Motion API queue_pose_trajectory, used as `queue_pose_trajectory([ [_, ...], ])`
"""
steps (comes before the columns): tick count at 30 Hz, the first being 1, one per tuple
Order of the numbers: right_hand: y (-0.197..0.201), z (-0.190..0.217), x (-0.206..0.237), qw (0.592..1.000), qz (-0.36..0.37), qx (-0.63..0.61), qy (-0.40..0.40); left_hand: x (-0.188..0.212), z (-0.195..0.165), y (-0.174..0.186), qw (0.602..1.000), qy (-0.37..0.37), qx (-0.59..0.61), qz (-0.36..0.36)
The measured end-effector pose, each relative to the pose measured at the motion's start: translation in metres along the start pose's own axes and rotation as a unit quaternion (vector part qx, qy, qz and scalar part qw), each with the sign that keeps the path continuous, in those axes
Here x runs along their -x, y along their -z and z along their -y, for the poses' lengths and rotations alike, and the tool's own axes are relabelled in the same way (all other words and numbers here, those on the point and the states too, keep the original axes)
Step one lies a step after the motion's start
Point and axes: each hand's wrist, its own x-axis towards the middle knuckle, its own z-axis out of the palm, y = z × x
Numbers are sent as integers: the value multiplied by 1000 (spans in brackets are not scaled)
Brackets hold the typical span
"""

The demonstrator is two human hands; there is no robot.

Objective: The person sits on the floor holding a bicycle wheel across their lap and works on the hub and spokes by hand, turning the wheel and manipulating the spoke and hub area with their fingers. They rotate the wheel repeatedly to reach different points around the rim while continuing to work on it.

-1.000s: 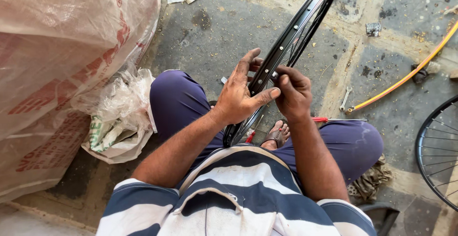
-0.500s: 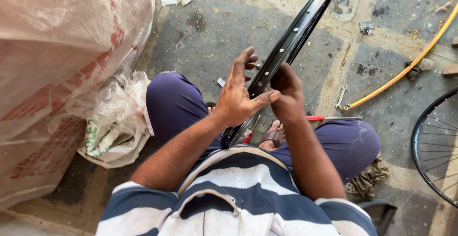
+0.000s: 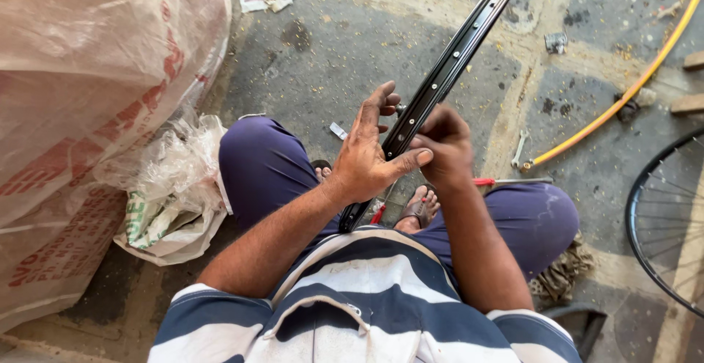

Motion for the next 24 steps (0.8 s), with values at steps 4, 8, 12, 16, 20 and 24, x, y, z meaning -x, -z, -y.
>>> queue_pose_trajectory([
  [4,7,-8,0,996,-2,86,-24,0,-1,-3,1000,-10,-28,2],
  [8,19,-9,4,991,88,-90,35,-1,0,-3,1000,-11,4,-8],
  [12,18,-8,5,997,23,71,19,0,0,-5,999,-27,-36,3],
  [16,17,-3,7,998,18,-47,-44,1,-1,-3,1000,-15,-5,9],
  [20,17,-2,7,998,55,-37,15,2,-3,-4,1000,-10,-2,9],
  [24,13,0,7,999,-4,51,-14,0,-4,-6,1000,-15,0,25],
])
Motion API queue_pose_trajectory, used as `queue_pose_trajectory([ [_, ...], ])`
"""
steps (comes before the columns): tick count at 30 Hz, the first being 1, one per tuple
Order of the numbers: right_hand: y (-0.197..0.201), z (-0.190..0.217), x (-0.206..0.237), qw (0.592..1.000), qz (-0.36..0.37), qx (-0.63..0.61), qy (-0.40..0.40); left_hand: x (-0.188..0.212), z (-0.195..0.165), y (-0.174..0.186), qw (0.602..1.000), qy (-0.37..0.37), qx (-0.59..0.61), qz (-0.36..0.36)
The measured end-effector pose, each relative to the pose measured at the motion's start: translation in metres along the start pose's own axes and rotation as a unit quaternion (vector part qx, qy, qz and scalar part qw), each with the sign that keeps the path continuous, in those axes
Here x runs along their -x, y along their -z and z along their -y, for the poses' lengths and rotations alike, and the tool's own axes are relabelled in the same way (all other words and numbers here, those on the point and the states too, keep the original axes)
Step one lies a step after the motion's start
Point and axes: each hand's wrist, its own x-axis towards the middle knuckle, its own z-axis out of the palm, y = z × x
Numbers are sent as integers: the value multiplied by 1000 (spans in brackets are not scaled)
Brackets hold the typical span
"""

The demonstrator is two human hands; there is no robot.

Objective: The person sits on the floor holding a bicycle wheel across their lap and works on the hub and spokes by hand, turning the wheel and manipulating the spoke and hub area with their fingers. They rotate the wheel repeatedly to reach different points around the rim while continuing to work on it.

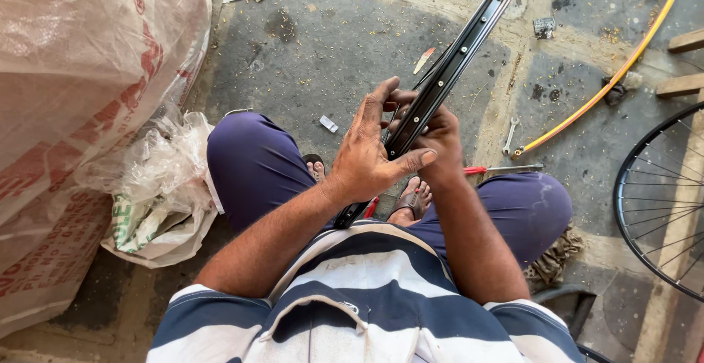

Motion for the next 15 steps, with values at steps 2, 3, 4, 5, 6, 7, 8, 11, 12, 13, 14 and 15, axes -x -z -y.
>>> queue_pose_trajectory([
  [2,-3,3,0,997,31,-76,-6,0,1,3,1000,-1,-5,-5],
  [3,-4,4,0,992,48,-115,10,-1,1,3,1000,-5,-8,-11],
  [4,-5,5,0,986,64,-154,24,0,2,4,1000,-6,-11,-17],
  [5,-5,5,0,994,23,-101,19,0,2,4,1000,-5,-11,-11],
  [6,-5,5,-1,999,-21,-48,16,0,2,3,1000,-4,-10,-1],
  [7,-3,3,-1,998,-62,6,14,-1,2,2,1000,-7,-11,8],
  [8,-2,1,-1,999,-44,17,2,-1,2,1,1000,-12,-20,3],
  [11,7,-5,0,999,15,-30,-7,0,2,1,1000,-11,-22,-9],
  [12,11,-6,0,994,39,-99,10,0,2,1,1000,-3,-6,-12],
  [13,12,-8,0,984,65,-166,26,0,2,1,1000,4,11,-16],
  [14,13,-9,0,986,70,-143,39,0,2,1,1000,4,8,-13],
  [15,12,-9,0,989,72,-119,52,0,2,0,1000,5,6,-8],
])
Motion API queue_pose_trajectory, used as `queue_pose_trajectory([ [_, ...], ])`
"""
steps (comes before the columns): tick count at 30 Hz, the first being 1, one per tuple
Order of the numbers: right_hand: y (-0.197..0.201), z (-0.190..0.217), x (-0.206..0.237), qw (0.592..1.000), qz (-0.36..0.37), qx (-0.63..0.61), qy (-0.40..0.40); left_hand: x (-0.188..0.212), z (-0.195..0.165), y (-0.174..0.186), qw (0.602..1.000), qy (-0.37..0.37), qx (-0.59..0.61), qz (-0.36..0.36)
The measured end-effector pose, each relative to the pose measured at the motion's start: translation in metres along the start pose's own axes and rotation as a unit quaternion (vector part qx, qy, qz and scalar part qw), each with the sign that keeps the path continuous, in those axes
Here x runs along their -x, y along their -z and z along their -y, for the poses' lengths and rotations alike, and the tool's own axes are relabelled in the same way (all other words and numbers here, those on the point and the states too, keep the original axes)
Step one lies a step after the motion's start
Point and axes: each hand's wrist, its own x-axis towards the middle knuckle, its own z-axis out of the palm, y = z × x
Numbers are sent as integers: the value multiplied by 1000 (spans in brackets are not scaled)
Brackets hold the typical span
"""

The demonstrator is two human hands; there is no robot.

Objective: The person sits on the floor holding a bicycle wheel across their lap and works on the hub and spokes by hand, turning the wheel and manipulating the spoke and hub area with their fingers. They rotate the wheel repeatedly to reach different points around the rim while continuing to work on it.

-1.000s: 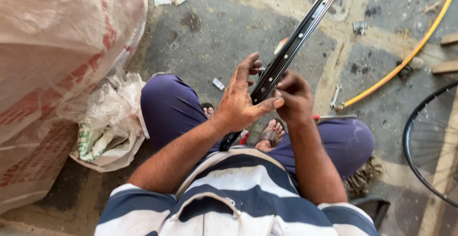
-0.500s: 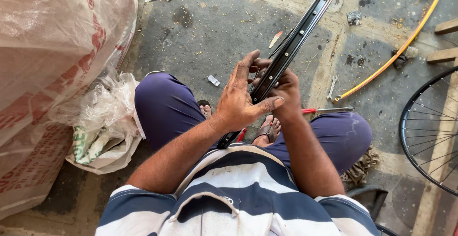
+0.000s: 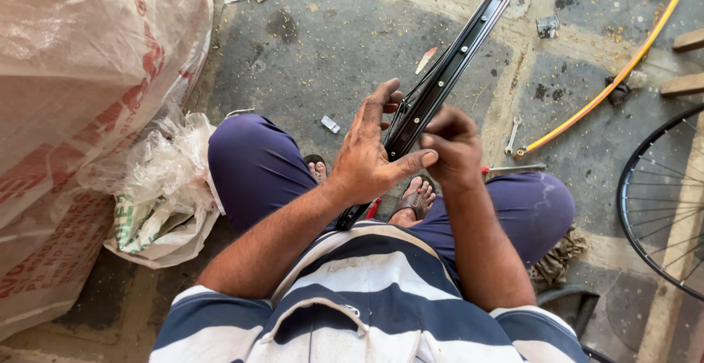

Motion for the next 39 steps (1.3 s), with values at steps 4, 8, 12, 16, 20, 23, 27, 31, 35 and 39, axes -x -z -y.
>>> queue_pose_trajectory([
  [4,-7,4,1,985,-62,160,-33,-2,-2,-3,997,-37,-62,3],
  [8,-11,15,-1,998,-17,-28,-46,-3,-2,-3,1000,-16,-13,5],
  [12,-10,14,-4,994,-35,108,-9,-4,-2,-5,1000,-17,-10,15],
  [16,-4,9,2,992,-19,115,-46,-4,-3,-7,999,-33,-36,7],
  [20,6,13,4,999,-17,-45,6,-4,-5,-8,1000,-10,-15,6],
  [23,6,13,1,997,3,61,37,-6,-7,-10,1000,-18,-13,7],
  [27,-3,12,4,979,-35,200,-10,-4,-8,-11,998,-49,-41,-9],
  [31,-8,15,9,986,-33,155,-47,-3,-10,-9,993,-82,-85,-28],
  [35,-1,16,9,990,-23,127,-55,0,-16,-10,977,-148,-140,-66],
  [39,7,13,10,996,0,86,-38,2,-22,-9,950,-209,-214,-94],
])
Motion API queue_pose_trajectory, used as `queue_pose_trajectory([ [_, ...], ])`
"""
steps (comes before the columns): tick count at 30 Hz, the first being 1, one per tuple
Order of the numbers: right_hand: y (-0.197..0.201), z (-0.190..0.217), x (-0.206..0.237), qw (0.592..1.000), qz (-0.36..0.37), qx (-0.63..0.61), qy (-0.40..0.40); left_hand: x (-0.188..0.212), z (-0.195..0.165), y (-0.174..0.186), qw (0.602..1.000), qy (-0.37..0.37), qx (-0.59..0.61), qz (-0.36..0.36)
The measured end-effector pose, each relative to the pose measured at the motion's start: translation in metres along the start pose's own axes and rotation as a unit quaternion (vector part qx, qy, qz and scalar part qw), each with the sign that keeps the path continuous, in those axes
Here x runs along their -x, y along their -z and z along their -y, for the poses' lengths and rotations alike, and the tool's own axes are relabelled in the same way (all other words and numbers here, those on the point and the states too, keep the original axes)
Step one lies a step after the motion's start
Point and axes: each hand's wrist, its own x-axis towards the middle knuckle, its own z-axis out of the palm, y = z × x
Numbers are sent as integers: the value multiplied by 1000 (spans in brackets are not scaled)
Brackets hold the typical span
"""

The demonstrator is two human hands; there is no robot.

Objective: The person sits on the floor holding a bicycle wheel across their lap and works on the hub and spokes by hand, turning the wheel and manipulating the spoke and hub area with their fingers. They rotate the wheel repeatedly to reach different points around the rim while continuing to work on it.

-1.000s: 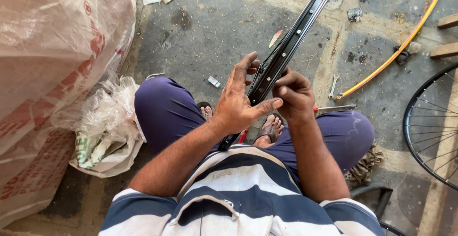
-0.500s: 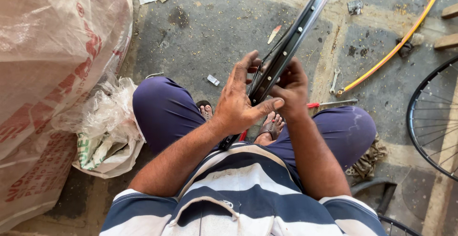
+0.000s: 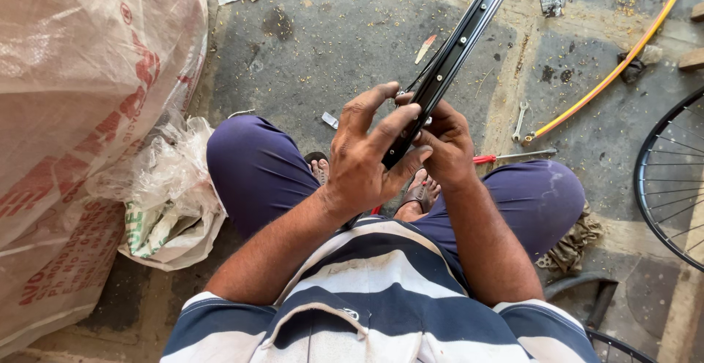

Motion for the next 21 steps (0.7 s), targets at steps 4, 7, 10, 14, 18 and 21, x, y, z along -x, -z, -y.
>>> queue_pose_trajectory([
  [4,2,-2,2,1000,2,-4,0,-2,-2,0,999,-28,-16,-5],
  [7,1,-2,3,999,-2,-41,-3,-4,-3,1,999,3,36,-4],
  [10,2,-4,2,999,-3,-40,-8,-4,-5,2,1000,-17,9,0],
  [14,6,-5,2,999,0,-48,0,-5,-5,0,1000,-15,20,-7],
  [18,13,-5,3,998,18,-54,7,-3,-4,-3,998,3,55,-4],
  [21,17,-9,4,996,14,-89,2,-1,-4,-5,999,1,53,-7],
])
